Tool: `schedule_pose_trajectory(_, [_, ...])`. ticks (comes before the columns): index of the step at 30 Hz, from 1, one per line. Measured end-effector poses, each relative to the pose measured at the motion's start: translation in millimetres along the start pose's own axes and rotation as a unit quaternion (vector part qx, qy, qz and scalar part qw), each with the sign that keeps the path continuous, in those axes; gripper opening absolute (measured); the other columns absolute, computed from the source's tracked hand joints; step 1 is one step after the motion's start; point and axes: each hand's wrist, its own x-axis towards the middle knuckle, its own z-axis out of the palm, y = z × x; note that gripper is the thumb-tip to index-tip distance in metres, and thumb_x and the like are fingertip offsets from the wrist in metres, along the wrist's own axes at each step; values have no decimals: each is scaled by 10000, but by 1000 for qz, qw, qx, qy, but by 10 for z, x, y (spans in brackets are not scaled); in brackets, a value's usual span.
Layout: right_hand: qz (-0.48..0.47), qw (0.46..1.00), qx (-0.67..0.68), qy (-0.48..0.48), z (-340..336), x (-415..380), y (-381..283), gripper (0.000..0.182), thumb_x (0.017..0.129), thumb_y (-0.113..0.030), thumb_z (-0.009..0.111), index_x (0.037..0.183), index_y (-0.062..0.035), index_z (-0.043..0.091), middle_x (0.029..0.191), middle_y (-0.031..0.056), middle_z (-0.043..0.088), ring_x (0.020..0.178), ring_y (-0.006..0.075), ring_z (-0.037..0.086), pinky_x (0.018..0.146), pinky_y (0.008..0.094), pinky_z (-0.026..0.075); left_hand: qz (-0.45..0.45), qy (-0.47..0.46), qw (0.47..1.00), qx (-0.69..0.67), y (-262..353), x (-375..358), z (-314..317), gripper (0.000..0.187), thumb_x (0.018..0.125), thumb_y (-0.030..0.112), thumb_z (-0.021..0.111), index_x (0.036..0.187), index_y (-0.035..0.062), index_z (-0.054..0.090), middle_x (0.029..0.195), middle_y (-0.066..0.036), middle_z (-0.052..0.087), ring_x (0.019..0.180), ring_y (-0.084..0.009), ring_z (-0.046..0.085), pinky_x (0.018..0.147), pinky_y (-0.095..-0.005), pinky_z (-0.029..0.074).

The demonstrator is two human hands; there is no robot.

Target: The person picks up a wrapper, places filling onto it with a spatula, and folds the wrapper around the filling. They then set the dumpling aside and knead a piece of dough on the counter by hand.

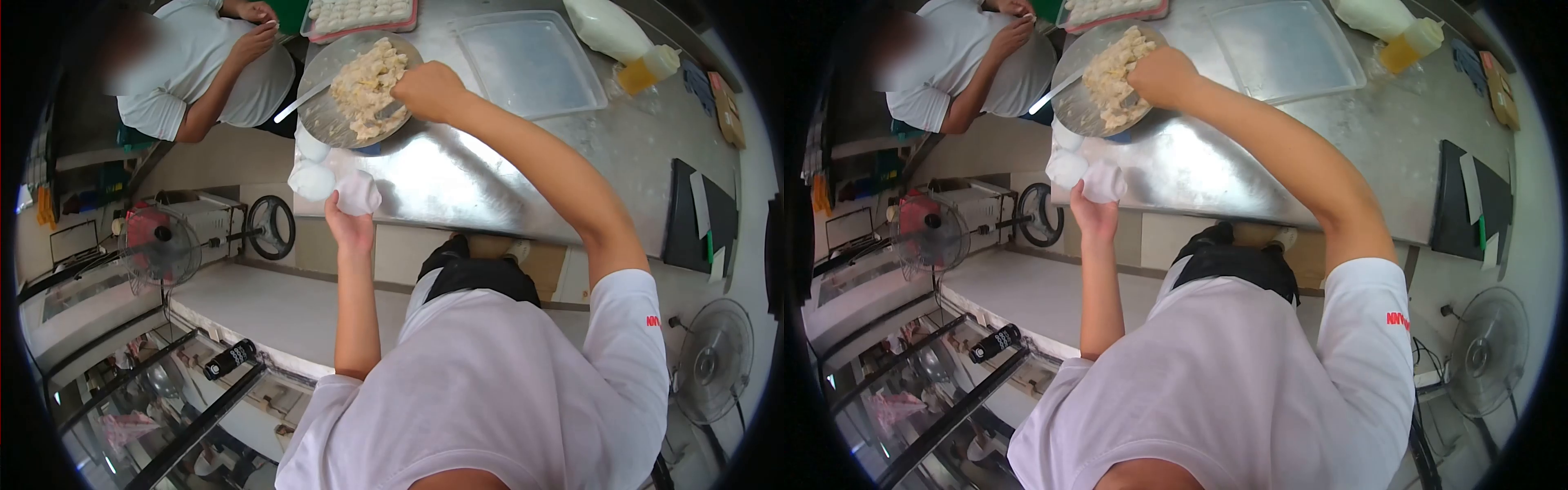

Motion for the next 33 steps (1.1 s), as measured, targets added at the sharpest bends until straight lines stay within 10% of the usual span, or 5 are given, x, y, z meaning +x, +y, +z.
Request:
schedule_pose_trajectory(21, [81, 937, 340, 12, 547, -571, -187, 195, 893, -226, 596, 1025, -169, 727, 874, 101, 720, 843, 323, 673, 730, 455, 524, -1, -10, 994, -106, -263, 597, 270, 644, 1001, 516, 196, 1516, 139, 289, 1549, -128, 327, 1410, -379, 330, 1094, -650, 295])
schedule_pose_trajectory(33, [49, 957, 256, 127, 95, -1158, -269, 270, 899, -114, 540, 1116, -193, 680, 923, 68, 679, 845, 314, 661, 705, 462, 514, 33, -35, 982, -184, -368, 51, 416, 623, 1020, 480, 193, 1497, 100, 318, 1518, -161, 373, 1392, -380, 357, 1091, -608, 324])
